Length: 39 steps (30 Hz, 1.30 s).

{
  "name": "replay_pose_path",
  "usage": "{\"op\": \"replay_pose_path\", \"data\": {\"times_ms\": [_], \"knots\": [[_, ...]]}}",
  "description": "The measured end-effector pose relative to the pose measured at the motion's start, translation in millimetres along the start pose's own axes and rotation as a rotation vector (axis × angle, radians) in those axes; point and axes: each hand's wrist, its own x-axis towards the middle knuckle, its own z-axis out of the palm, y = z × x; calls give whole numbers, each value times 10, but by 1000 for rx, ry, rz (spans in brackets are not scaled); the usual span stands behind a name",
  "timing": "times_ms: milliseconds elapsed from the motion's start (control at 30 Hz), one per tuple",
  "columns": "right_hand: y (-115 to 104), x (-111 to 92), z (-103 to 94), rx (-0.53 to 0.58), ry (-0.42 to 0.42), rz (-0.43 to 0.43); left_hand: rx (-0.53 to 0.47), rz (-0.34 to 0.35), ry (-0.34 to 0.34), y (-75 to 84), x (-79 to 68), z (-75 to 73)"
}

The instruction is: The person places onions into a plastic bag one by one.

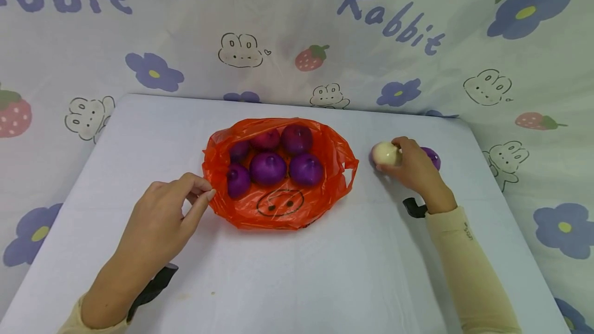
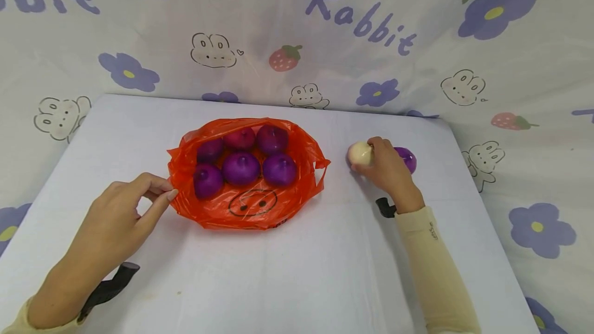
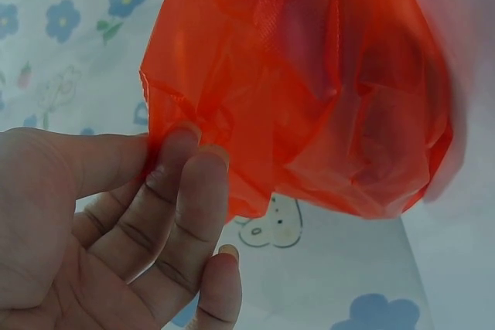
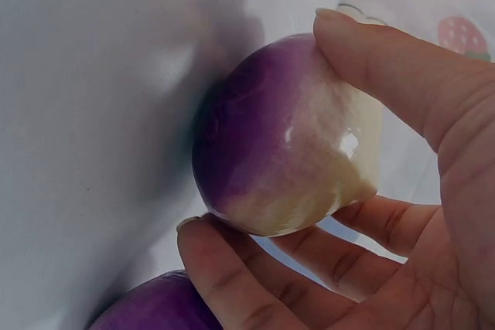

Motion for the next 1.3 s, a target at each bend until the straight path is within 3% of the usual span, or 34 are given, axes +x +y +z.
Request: {"op": "replay_pose_path", "data": {"times_ms": [667, 1000, 1300], "knots": [[-34, 40, 71, -6, -50, 39, -12, 47, 36, -9, 17, 7], [11, 41, 113, 14, -34, 43, -3, 2, 6, 1, 9, 3], [31, 36, 142, -4, -35, 58, -8, 6, 11, -7, 1, 5]]}}
